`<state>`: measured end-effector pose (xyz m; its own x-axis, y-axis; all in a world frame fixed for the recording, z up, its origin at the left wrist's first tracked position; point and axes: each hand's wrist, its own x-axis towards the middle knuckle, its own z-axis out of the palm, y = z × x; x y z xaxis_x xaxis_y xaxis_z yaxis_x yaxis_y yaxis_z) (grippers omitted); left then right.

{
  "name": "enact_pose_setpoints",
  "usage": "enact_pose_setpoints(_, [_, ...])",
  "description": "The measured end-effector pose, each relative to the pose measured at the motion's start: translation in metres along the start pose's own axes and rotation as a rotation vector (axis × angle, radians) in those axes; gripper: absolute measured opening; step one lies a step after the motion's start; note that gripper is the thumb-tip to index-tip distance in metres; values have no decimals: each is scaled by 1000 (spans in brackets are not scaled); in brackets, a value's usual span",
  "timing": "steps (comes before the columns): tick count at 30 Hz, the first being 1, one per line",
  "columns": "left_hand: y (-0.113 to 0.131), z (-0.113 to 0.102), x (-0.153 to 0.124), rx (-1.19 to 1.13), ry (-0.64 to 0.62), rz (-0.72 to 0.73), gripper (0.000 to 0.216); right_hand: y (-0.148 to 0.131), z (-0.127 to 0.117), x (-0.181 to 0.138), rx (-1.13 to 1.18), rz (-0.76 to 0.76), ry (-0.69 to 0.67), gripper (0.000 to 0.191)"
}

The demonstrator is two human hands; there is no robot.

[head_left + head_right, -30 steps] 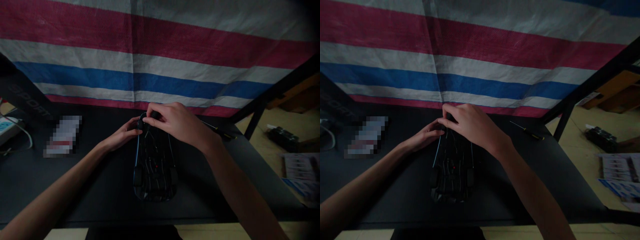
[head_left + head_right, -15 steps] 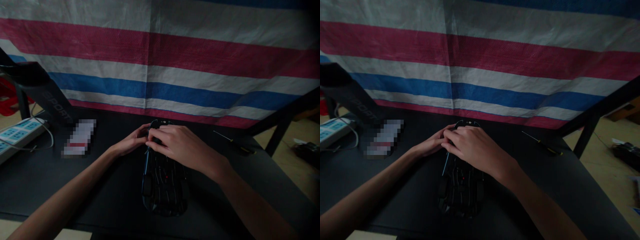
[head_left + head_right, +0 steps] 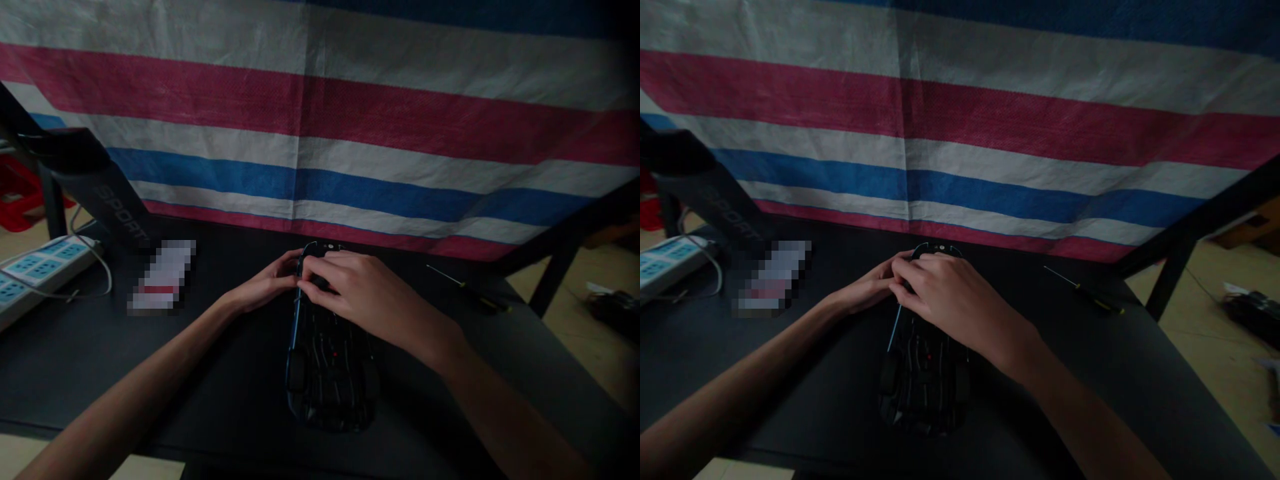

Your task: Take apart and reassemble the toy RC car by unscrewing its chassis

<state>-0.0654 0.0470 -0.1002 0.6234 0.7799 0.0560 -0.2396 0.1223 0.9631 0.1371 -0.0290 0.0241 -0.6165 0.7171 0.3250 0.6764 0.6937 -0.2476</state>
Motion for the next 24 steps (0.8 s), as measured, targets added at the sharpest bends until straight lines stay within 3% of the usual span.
enact_pose_setpoints(8, [6, 4, -1, -15, 23, -52, 67, 0, -7, -2, 36, 11, 32, 10])
enact_pose_setpoints(16, [1, 1, 1, -45, 17, -15, 65, -6, 8, 2, -122, 102, 119, 12])
enact_pose_setpoints(19, [-1, -2, 1, -12, 2, 6, 62, -7, 7, 3, 18, 18, 87, 6])
enact_pose_setpoints(24, [-3, -5, 1, 25, -3, 23, 59, -7, 6, 5, 69, -100, 86, 17])
